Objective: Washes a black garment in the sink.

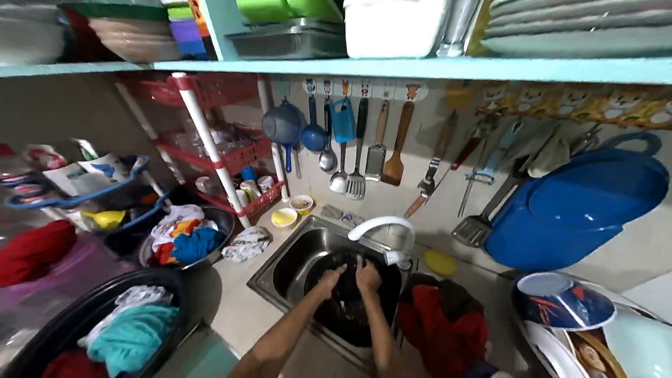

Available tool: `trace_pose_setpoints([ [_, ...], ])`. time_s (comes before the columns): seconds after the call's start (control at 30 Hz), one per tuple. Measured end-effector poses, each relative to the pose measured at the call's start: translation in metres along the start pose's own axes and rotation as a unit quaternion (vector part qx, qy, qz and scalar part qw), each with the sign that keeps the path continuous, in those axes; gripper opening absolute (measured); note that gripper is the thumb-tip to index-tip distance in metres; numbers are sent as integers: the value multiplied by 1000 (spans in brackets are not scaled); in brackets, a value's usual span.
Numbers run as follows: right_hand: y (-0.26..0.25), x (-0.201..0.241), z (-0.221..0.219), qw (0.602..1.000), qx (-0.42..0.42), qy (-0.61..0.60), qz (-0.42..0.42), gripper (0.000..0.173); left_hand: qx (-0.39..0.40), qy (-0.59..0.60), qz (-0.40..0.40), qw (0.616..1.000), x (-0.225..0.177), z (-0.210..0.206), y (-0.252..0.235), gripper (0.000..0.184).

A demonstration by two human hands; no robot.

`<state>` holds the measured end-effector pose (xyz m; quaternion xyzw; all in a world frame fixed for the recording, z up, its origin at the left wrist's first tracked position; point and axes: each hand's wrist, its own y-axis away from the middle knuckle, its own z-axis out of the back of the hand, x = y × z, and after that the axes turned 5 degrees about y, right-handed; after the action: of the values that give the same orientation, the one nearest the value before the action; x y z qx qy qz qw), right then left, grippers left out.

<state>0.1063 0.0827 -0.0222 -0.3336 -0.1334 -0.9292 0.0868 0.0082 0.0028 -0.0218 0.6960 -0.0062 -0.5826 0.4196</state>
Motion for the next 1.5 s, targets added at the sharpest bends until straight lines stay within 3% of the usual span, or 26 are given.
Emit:
trace_pose_setpoints([
  [0.07, 0, -6, 17, 999, 5, -24, -44, 66, 17, -56, 22, 998, -1, 21, 0, 70],
  [0.13, 11, 2, 32, 991, 9, -123, -50, 68, 17, -105, 10, 994, -7, 36, 11, 78],
  [0.23, 33, 21, 34, 933, 85, -345, -55, 67, 38, -105, -99, 989, -18, 36, 36, 70],
  [0.3, 45, 32, 32, 902, 145, -405, -25, 68, 67, -48, -172, 982, -19, 30, 36, 61],
  [0.43, 42, 54, 21, 870, 150, -460, 90, 32, 37, 1, -245, 969, -33, 42, 41, 42],
  [0.5, 42, 57, 21, 876, 145, -432, 160, 31, 52, 32, -246, 967, -40, 55, 43, 32],
  [0.57, 43, 63, 21, 878, 142, -423, 175, 31, 75, 87, -228, 967, -48, 65, 44, 27],
  [0.63, 48, 68, 21, 872, 149, -431, 177, 35, 89, 155, -204, 963, -55, 73, 42, 39],
  [0.7, 54, 72, 23, 878, 137, -415, 194, 40, 105, 194, -202, 954, -66, 80, 38, 39],
  [0.87, 56, 69, 33, 908, 103, -357, 194, 17, 109, 214, -206, 949, -78, 85, 40, 36],
  [1.0, 59, 70, 45, 923, 120, -317, 183, 34, 134, 219, -225, 940, -79, 77, 43, 30],
  [1.2, 62, 62, 55, 913, 184, -275, 237, 40, 109, 195, -260, 939, -82, 71, 49, 27],
  [1.3, 61, 59, 53, 914, 109, -260, 291, 21, 97, 211, -279, 932, -84, 70, 46, 28],
  [1.5, 60, 70, 57, 916, -76, -257, 297, 31, 78, 257, -264, 926, -86, 79, 44, 27],
])
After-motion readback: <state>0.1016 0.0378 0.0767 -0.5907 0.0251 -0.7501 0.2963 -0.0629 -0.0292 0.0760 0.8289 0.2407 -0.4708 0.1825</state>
